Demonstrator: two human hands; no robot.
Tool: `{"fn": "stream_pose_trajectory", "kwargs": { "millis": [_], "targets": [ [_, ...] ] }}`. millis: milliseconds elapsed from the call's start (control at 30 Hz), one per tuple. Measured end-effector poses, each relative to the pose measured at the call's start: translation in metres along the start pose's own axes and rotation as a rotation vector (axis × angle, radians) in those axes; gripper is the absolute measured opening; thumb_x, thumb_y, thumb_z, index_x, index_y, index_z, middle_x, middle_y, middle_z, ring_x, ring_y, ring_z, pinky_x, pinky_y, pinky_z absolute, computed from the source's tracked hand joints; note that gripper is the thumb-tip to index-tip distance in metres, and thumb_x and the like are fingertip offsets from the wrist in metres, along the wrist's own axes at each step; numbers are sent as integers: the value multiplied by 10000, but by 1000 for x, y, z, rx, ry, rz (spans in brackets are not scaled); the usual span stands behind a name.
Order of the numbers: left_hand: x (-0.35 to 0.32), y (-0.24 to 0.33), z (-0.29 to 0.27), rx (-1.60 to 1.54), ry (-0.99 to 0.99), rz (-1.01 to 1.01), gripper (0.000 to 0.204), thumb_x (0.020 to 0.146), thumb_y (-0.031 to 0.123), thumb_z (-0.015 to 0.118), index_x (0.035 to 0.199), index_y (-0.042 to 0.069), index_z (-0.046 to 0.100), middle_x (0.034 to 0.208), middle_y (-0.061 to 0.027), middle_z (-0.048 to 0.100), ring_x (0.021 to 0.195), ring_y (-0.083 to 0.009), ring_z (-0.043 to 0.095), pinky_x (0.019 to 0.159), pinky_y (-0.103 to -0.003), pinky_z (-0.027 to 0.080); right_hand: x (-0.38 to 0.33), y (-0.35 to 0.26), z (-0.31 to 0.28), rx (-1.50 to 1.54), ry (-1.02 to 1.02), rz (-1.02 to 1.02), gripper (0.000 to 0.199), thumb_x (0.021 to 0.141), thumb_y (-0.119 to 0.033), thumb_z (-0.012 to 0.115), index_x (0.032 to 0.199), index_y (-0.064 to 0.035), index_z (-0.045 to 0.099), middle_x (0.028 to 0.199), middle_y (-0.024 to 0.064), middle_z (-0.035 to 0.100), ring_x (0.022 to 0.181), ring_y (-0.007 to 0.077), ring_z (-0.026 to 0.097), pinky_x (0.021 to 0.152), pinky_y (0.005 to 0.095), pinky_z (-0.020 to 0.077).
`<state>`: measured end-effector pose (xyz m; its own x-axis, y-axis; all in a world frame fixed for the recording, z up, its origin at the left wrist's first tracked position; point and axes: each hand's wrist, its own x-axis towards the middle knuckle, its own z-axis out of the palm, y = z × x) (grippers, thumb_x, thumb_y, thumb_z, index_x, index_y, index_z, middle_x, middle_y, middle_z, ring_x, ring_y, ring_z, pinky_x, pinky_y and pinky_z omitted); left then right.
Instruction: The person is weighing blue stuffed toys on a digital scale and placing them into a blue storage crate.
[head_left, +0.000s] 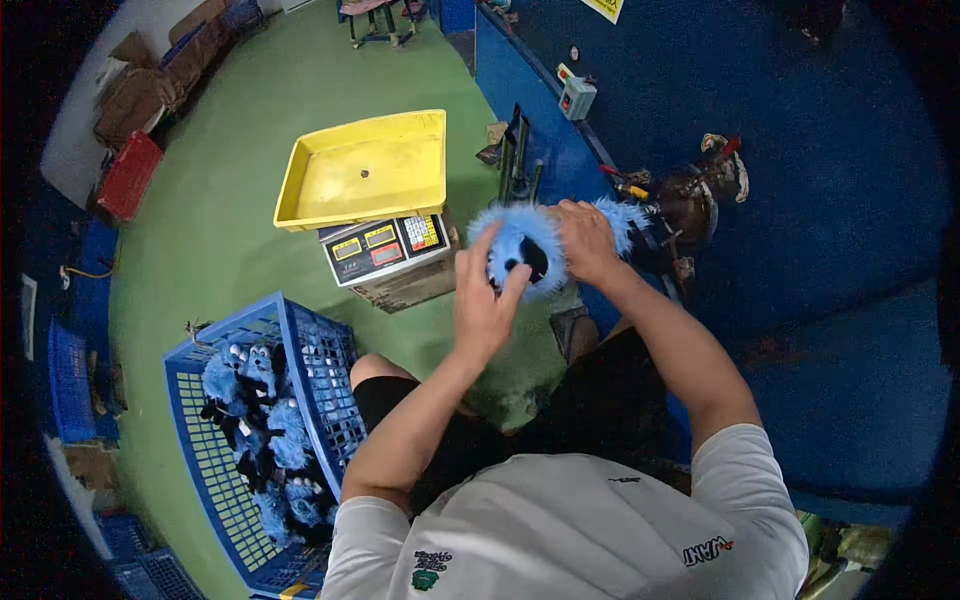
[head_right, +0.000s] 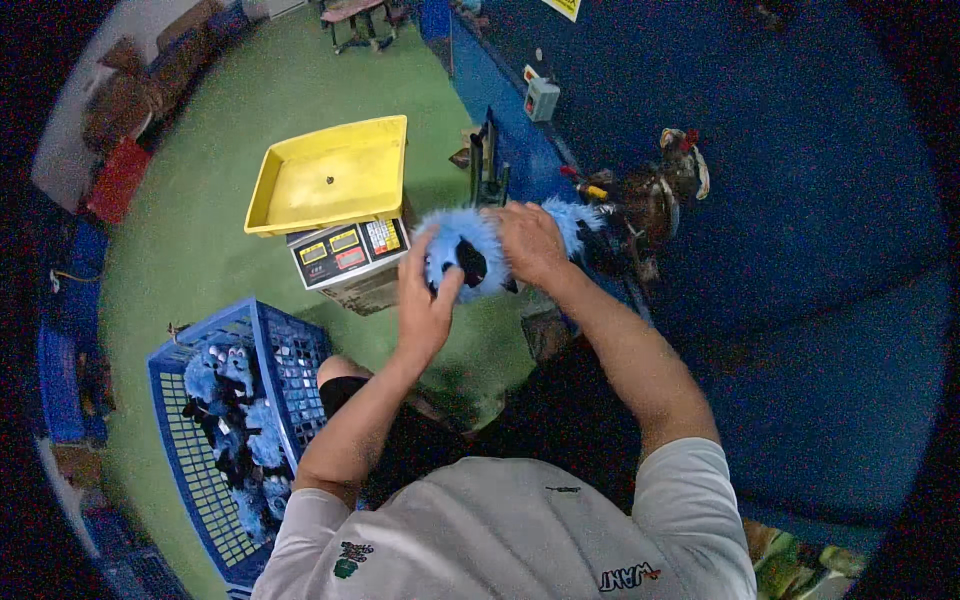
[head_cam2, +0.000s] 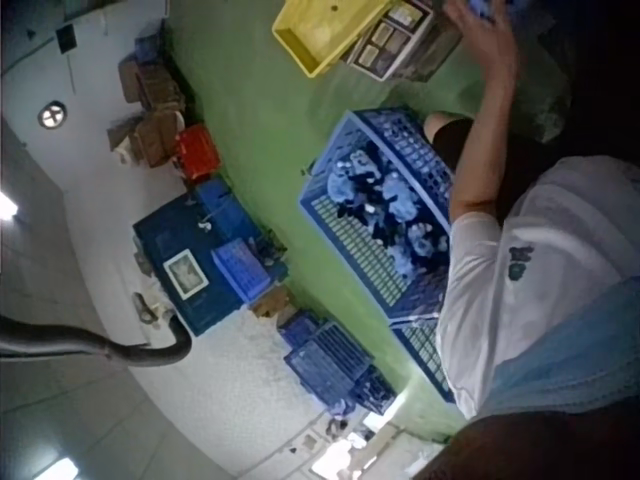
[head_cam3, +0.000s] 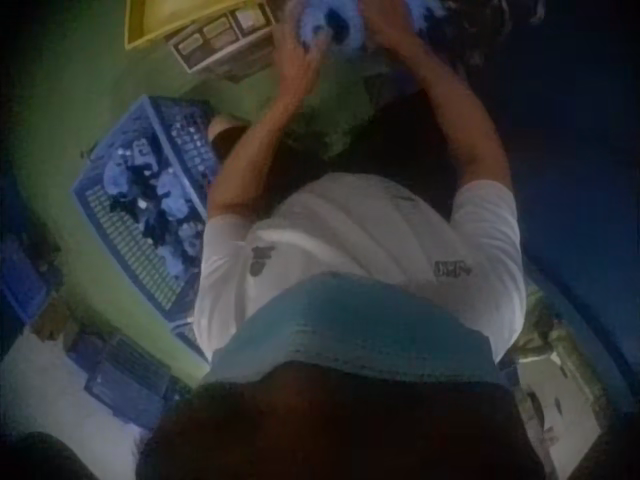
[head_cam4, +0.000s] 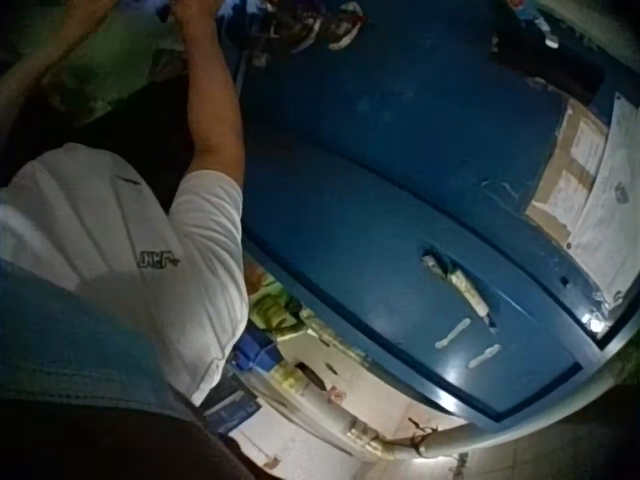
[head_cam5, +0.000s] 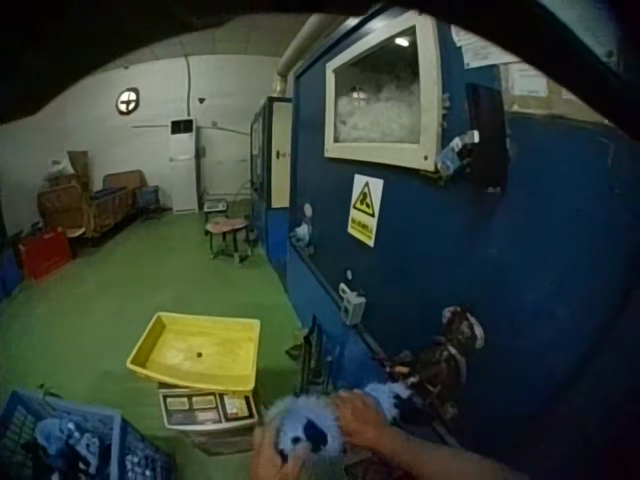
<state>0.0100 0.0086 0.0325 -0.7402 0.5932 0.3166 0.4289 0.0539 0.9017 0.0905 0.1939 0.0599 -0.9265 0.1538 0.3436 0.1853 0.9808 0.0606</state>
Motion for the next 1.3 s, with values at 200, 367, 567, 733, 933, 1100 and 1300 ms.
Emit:
{"fn": "stream_pose_trajectory", "kwargs": {
  "millis": [200,367,567,733,933,1100,1300],
  "targets": [
    [-9,-12,13,-311,96,-256,539,970,307,611,1395,8,469,1159,-187,613,1014,-305,598,913,-386,477,11,-17,4,-98,13,-73,192,786,-214,656,896,-115,534,850,67,667,815,280,631,742,411,481],
    [26,-13,61,-271,49,-109,515,963,316,622,1356,1,514,1163,-209,614,998,-336,608,894,-407,491,-9,51,6,-119,47,1,173,793,-218,653,872,-113,540,843,74,668,819,287,616,737,411,479],
    [14,-27,47,-184,107,-157,469,970,311,612,1312,-5,559,1146,-207,621,1009,-339,612,904,-397,485,-6,28,17,-72,42,12,146,828,-237,618,855,-113,545,832,78,666,813,295,616,737,414,478],
    [12,-23,25,-188,64,-189,467,970,302,612,1322,-1,560,1141,-202,633,1016,-329,613,916,-386,481,0,10,5,-40,64,1,140,850,-244,595,862,-111,552,839,82,671,810,296,622,738,417,480],
    [14,-24,1,-209,88,-128,455,979,288,603,1314,-18,564,1143,-203,644,1015,-310,614,930,-380,477,10,-10,7,0,0,38,159,845,-254,604,872,-107,550,846,79,671,808,293,627,744,410,484],
    [6,-30,-18,-158,155,-161,440,985,279,598,1291,-36,572,1156,-200,648,1019,-294,613,940,-374,474,15,-28,4,-12,50,-13,195,863,-278,611,906,-95,561,858,74,667,808,293,624,754,412,487],
    [-13,-36,-31,-405,178,-353,471,981,256,608,1340,-37,520,1180,-209,616,1029,-301,600,929,-390,477,24,-43,-10,370,392,-250,247,942,-364,567,930,-119,591,875,72,651,799,293,615,737,420,483]
  ]
}}
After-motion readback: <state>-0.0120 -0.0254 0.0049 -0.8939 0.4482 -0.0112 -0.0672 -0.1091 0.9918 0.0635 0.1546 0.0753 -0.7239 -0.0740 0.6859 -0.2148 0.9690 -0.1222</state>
